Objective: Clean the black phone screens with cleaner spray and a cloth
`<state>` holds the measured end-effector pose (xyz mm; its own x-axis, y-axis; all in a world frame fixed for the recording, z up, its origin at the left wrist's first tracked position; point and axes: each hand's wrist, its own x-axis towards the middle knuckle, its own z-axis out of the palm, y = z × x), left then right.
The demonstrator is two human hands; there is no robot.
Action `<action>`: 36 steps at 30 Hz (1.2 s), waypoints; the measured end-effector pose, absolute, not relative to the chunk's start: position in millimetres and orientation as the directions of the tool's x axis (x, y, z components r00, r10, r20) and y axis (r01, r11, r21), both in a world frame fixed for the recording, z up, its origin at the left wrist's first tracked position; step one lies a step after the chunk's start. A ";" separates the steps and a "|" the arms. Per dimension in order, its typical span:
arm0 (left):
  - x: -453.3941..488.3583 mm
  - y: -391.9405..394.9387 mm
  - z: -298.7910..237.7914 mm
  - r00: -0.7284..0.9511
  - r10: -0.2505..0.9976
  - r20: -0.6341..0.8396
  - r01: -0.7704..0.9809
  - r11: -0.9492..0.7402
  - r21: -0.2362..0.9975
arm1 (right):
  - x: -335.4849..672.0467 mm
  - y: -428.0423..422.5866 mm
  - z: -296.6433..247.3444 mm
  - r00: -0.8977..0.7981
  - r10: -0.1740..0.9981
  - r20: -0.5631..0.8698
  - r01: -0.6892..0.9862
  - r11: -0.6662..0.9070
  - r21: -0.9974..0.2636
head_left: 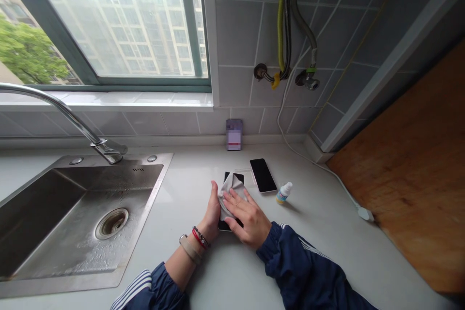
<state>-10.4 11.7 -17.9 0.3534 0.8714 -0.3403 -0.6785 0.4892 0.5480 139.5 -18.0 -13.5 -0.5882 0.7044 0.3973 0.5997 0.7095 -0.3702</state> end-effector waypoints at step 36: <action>-33.7 24.3 -2.3 0.254 0.907 -0.335 -0.759 0.402 0.513 | 129.1 -33.2 -12.2 -0.485 0.619 0.617 0.569 0.760 -0.315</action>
